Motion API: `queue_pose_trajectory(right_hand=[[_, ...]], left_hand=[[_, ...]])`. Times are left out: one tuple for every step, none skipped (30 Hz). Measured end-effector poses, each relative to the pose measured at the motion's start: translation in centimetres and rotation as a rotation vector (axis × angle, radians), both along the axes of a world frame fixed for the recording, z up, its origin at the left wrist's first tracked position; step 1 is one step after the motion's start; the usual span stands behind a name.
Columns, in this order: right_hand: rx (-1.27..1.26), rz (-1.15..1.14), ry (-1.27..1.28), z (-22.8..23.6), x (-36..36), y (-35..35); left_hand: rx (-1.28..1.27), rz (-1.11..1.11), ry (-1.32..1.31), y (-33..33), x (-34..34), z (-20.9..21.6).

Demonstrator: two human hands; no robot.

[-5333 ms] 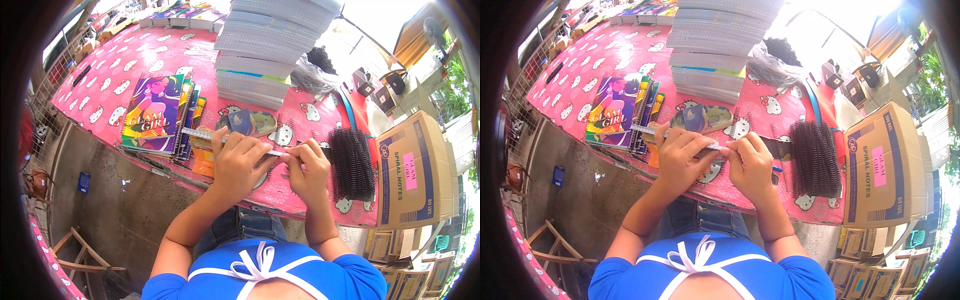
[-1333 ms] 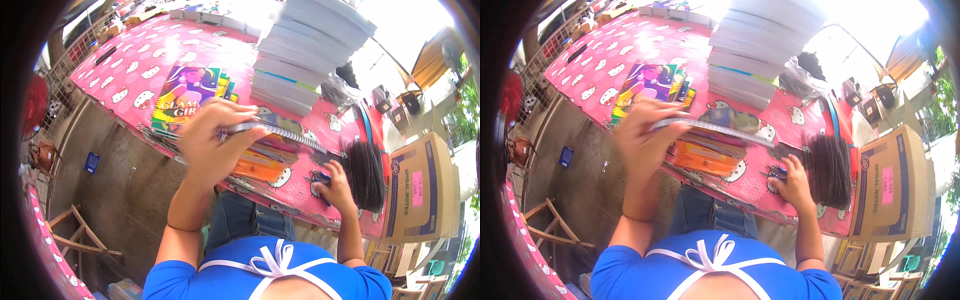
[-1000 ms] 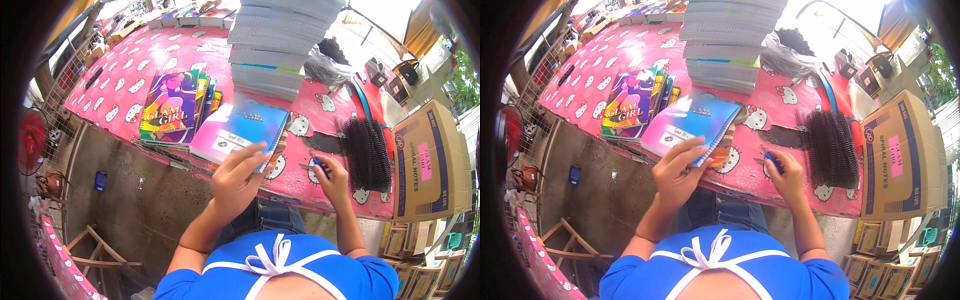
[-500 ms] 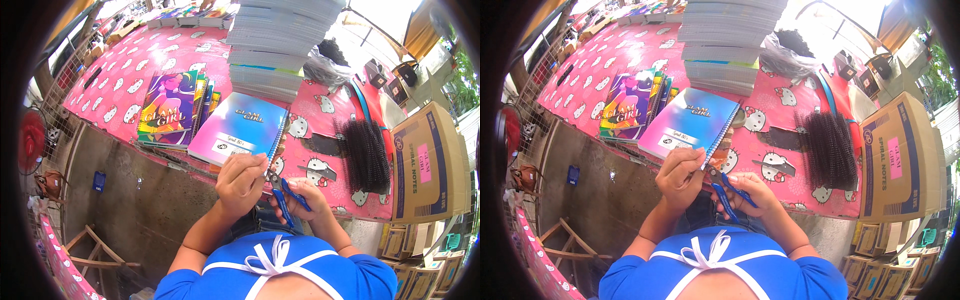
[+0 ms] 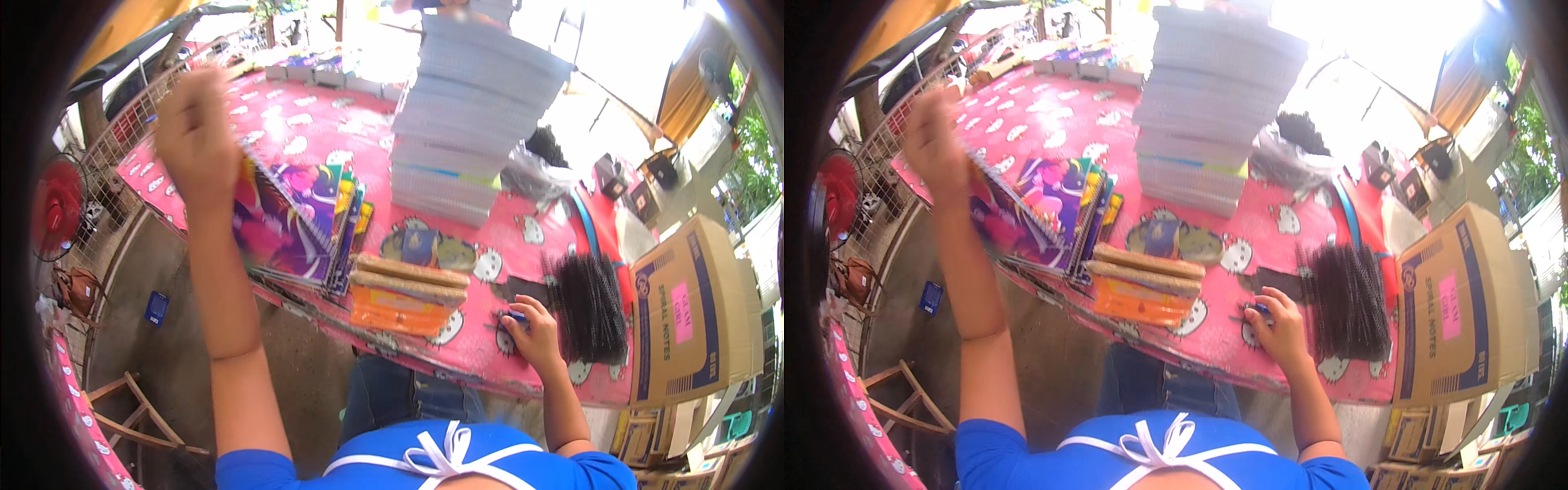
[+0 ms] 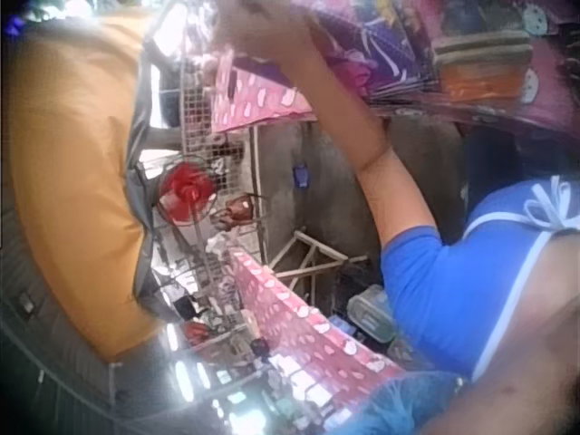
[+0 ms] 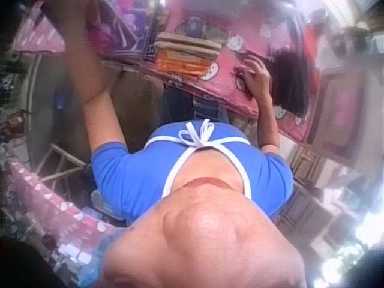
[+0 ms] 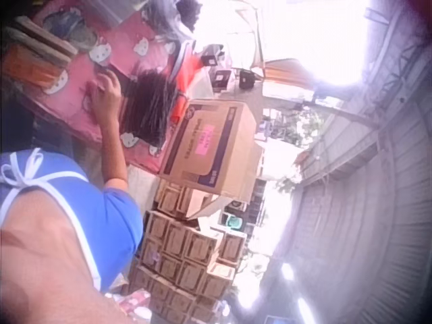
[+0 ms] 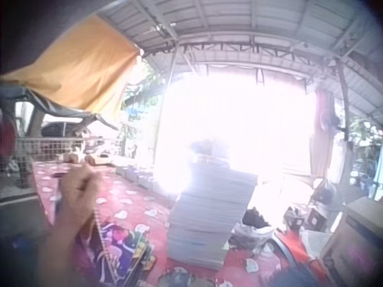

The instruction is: The person threads a spiral wire through the pre-punched holes of notebook pages and covers, then uses pliers to trim and secure the ends.

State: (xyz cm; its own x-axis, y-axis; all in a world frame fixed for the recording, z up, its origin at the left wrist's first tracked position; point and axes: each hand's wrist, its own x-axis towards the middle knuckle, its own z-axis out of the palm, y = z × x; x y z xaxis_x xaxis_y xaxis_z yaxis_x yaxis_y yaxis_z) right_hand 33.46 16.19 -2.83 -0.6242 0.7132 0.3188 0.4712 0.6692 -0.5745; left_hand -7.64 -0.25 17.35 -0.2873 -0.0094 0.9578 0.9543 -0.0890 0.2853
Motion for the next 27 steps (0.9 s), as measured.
queue_pose_trajectory(right_hand=[[0.051,0.038,0.038,1.0,-0.9,0.5],[0.103,0.076,0.074,2.3,-1.9,1.1],[0.152,0.105,0.107,3.7,-2.8,1.6],[0.200,0.166,0.158,5.5,-4.2,1.9],[0.292,0.203,0.188,7.0,-5.3,2.5],[0.385,0.240,0.215,8.5,-6.4,3.2],[0.481,0.258,0.233,10.2,-7.2,4.0],[0.573,0.276,0.230,12.3,-8.3,4.5],[0.662,0.297,0.221,14.2,-9.6,5.0],[0.702,0.274,0.246,15.8,-11.0,5.8],[0.747,0.234,0.263,17.8,-12.2,6.8],[0.849,0.211,0.272,19.9,-13.6,8.4],[0.950,0.190,0.277,22.0,-15.0,10.0],[1.000,0.135,0.232,24.1,-16.5,11.2],[1.051,0.079,0.187,25.9,-17.8,12.1],[1.053,0.055,0.124,27.2,-18.9,13.5],[1.054,0.028,0.065,28.1,-20.0,15.0],[1.048,0.016,0.009,28.3,-21.0,14.9],[1.037,0.010,-0.028,28.3,-21.4,14.9],[1.026,0.001,-0.065,28.4,-21.6,14.9],[1.015,-0.002,-0.110,28.5,-21.9,14.7],[1.026,0.001,-0.108,28.5,-22.0,14.5],[1.038,0.003,-0.104,28.5,-22.1,14.4],[1.049,-0.006,-0.119,28.3,-21.7,14.6],[1.037,-0.007,-0.134,28.5,-21.3,14.6],[1.025,-0.008,-0.147,28.9,-21.1,14.5],[1.011,-0.005,-0.157,29.1,-21.1,14.5]], left_hand=[[-0.253,0.095,-0.003,1.1,-0.8,-0.2],[-0.501,0.190,0.031,2.2,-1.7,-0.3],[-0.748,0.294,0.087,3.8,-3.7,-2.1],[-0.926,0.466,0.191,4.3,-5.9,-5.9],[-1.074,0.488,0.158,4.3,-6.1,-8.8],[-1.223,0.507,0.126,4.2,-6.4,-11.8],[-1.363,0.372,0.002,3.8,-5.0,-13.1],[-1.496,0.265,-0.150,2.5,-3.6,-14.2],[-1.657,0.162,-0.276,1.5,-2.6,-14.5],[-1.675,0.139,-0.269,1.1,-2.9,-14.3],[-1.691,0.101,-0.246,1.4,-3.2,-14.0],[-1.712,0.070,-0.229,1.4,-3.4,-13.8],[-1.741,0.056,-0.218,1.5,-3.6,-13.4],[-1.773,0.046,-0.210,1.4,-3.8,-12.5],[-1.803,0.038,-0.200,1.3,-4.1,-11.8],[-1.801,0.021,-0.214,1.3,-4.4,-11.4],[-1.667,0.053,-0.234,1.5,-4.9,-11.5],[-1.536,0.091,-0.266,1.3,-5.5,-11.9],[-1.403,0.127,-0.292,1.1,-6.0,-12.1],[-1.124,0.221,-0.252,1.4,-6.2,-12.4],[-0.903,0.068,-0.342,1.6,-6.1,-12.2],[-0.674,-0.079,-0.422,1.9,-6.1,-11.7],[-0.440,-0.222,-0.493,2.3,-5.8,-11.2],[-0.292,-0.437,-0.748,3.2,-3.7,-9.8],[-0.263,-0.618,-0.841,3.6,-2.3,-8.5],[-0.231,-0.801,-0.929,3.9,-1.1,-7.4],[-0.195,-0.977,-1.016,4.0,0.0,-6.5]])
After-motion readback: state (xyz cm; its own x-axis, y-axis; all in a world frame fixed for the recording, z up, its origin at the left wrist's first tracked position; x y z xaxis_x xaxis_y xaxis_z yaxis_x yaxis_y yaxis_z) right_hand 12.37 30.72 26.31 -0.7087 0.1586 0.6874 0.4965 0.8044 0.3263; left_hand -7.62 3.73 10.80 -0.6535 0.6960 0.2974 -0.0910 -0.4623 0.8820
